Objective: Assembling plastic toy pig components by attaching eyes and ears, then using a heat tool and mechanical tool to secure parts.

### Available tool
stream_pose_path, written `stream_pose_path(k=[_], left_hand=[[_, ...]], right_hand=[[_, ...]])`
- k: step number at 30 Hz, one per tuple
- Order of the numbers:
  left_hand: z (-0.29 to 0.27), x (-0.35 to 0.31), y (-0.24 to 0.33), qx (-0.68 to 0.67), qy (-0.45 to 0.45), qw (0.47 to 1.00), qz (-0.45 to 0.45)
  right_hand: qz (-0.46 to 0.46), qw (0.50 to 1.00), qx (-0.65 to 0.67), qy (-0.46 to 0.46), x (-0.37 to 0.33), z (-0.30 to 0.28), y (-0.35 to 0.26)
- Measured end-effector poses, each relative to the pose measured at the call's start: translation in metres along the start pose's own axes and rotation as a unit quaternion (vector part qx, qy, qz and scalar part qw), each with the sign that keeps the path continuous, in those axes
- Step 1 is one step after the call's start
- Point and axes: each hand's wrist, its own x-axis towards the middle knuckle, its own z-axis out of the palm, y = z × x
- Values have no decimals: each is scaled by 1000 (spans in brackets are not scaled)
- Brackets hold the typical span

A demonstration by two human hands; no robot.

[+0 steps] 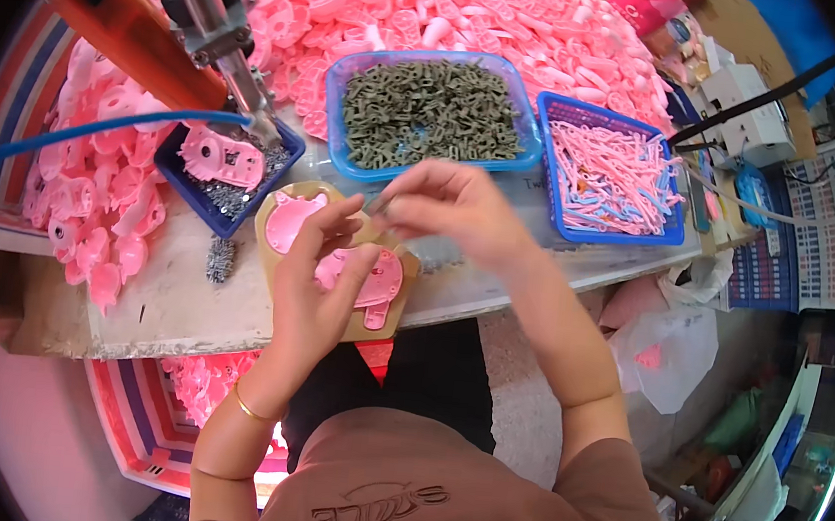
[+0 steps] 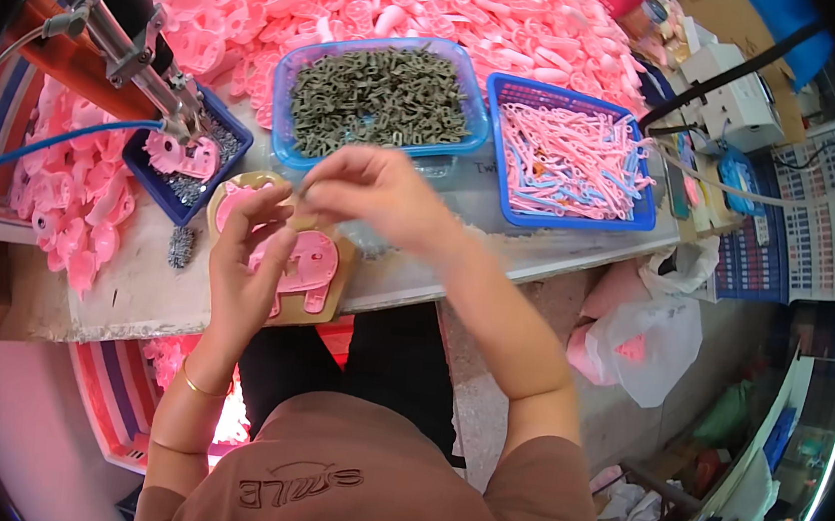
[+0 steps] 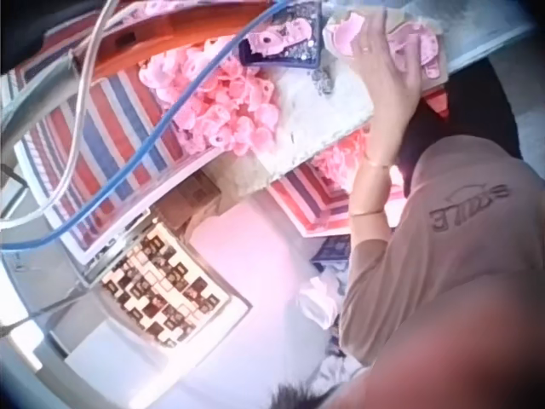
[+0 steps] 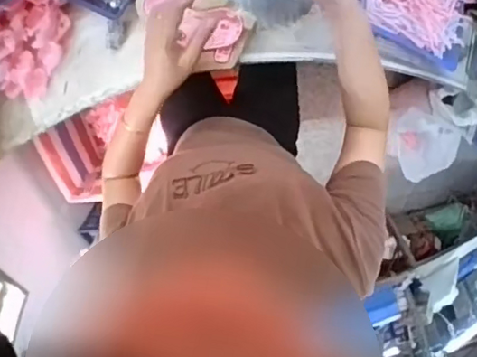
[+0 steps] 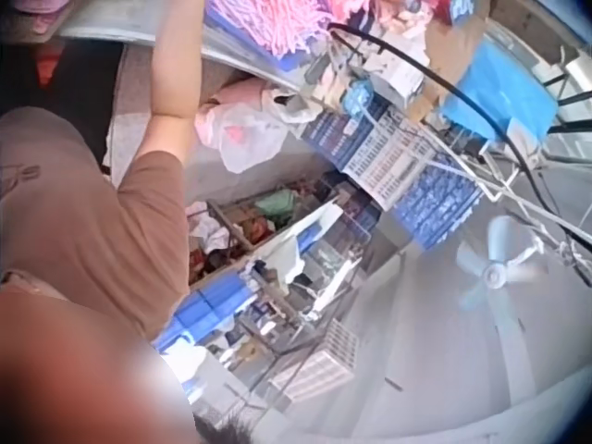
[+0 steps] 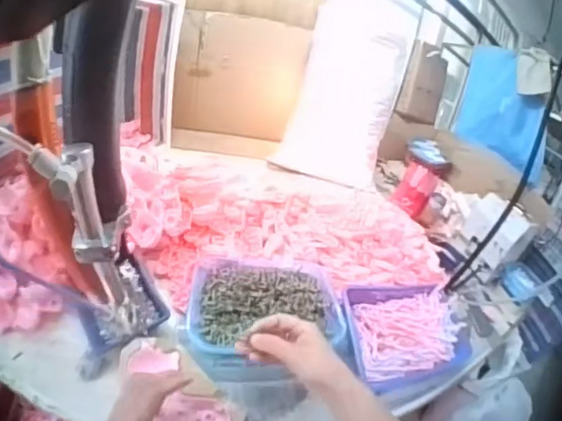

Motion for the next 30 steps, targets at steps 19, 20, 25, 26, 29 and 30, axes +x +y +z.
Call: stream_pose_path(k=[19, 20, 25, 26, 29, 30], left_hand=[[3, -13, 1, -173, -119, 962, -177], [-2, -15, 0, -170, -107, 963, -180], [-14, -12, -1, -176, -83, 966, -171], [-15, -11, -5, -179, -86, 965, -172], [-17, -12, -13, -250, -49, 950, -179], [-19, -12, -10, -258, -41, 947, -189]], right_hand=[[-77, 627, -711, 308, -23, -210, -18], [-58, 626, -707, 322, -20, -203, -21], [-91, 832, -488, 246, -31, -175, -41], [-106, 877, -426, 194, -33, -149, -38], [-51, 933, -356, 29, -40, -25, -34], [-42, 912, -408, -16, -44, -7, -31]])
